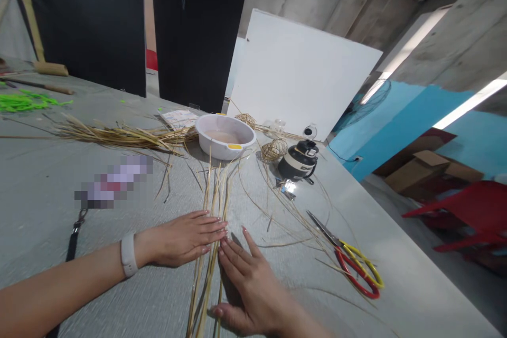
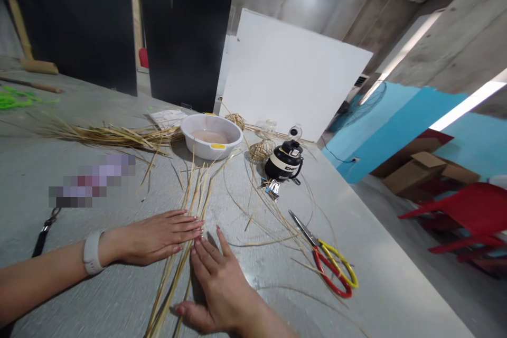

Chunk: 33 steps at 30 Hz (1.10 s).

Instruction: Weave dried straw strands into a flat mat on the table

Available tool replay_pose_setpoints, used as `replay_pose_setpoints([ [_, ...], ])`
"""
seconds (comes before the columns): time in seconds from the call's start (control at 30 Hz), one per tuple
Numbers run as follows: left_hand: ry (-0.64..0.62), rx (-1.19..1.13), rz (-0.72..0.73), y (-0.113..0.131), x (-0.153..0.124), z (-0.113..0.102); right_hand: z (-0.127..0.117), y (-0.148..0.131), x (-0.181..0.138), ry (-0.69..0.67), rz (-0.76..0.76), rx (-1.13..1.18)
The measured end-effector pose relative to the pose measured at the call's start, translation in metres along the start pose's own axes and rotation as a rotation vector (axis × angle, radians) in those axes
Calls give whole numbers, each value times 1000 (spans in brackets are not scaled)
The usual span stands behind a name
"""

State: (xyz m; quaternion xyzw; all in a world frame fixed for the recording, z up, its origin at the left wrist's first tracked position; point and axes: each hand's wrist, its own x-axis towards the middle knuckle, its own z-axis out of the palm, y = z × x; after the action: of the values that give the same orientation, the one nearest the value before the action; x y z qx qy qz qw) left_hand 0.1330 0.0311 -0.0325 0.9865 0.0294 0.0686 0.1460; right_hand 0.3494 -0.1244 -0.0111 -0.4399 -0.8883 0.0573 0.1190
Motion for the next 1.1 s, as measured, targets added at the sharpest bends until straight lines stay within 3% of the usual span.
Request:
replay_pose_setpoints([
  [0.47, 7, 3, -14, 0, 0, 2, -2, -4, 3, -24, 35, 2],
  [1.1, 21, 14, -25, 4, 0, 0, 9, -8, 4, 56, 46, -44],
])
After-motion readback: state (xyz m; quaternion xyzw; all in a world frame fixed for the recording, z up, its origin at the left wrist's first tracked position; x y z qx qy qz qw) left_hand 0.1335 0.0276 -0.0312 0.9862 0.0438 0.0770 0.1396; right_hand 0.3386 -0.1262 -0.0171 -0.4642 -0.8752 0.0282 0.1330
